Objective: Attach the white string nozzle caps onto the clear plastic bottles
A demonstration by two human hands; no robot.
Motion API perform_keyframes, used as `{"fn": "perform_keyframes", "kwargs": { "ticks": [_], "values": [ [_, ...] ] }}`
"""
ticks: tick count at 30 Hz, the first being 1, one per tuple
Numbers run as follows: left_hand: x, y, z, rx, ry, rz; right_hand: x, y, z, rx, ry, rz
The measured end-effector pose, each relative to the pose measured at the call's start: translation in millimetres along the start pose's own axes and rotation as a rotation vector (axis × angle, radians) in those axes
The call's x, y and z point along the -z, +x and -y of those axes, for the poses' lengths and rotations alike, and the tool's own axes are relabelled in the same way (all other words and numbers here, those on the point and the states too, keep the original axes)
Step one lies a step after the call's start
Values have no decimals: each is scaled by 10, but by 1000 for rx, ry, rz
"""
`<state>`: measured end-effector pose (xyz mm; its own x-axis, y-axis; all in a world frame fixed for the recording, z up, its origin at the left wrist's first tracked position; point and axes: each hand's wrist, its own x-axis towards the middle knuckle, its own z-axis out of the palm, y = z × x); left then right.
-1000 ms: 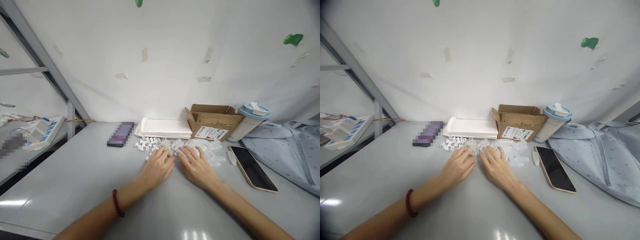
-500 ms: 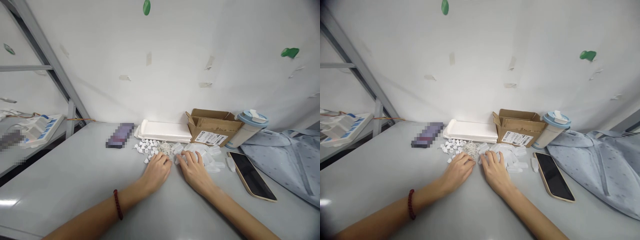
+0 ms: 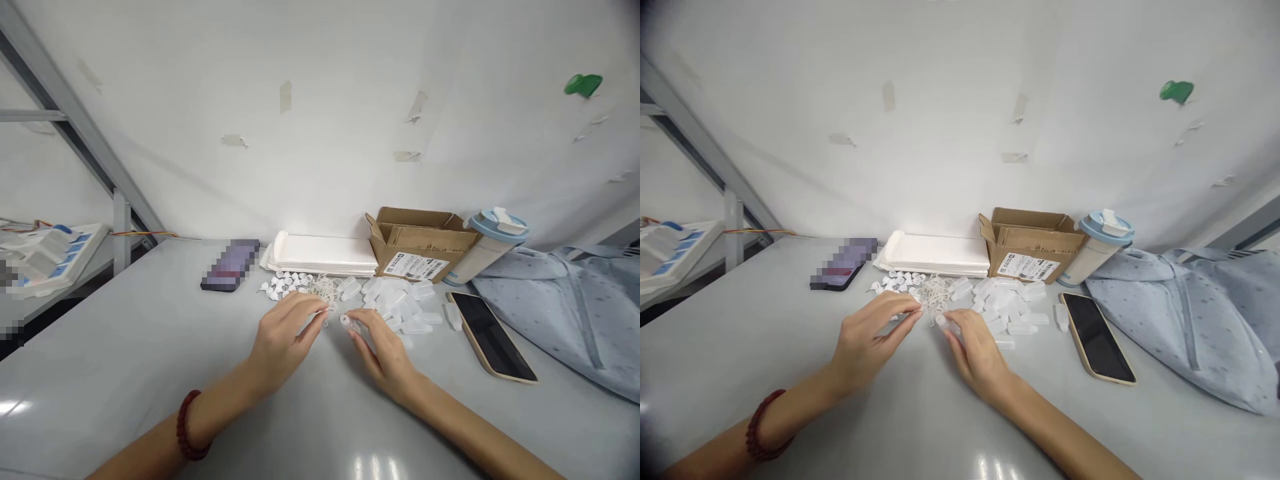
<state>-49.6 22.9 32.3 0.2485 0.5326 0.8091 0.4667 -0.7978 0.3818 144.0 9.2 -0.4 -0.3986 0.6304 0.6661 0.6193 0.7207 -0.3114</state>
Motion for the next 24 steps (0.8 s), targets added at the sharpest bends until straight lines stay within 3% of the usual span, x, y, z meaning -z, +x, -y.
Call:
{"fn": "perform_keyframes", "kwargs": {
  "ticks": [5,17,24],
  "values": [
    [39,-13,-98,-62,-15,122,66,-19,214,-191,192,66],
    [56,-13,-327,49,-156,155,260,-14,423,-257,211,84],
    [-16,-135,-193,-155,-84,170,202,-83,347,-316,267,91]
  ]
}}
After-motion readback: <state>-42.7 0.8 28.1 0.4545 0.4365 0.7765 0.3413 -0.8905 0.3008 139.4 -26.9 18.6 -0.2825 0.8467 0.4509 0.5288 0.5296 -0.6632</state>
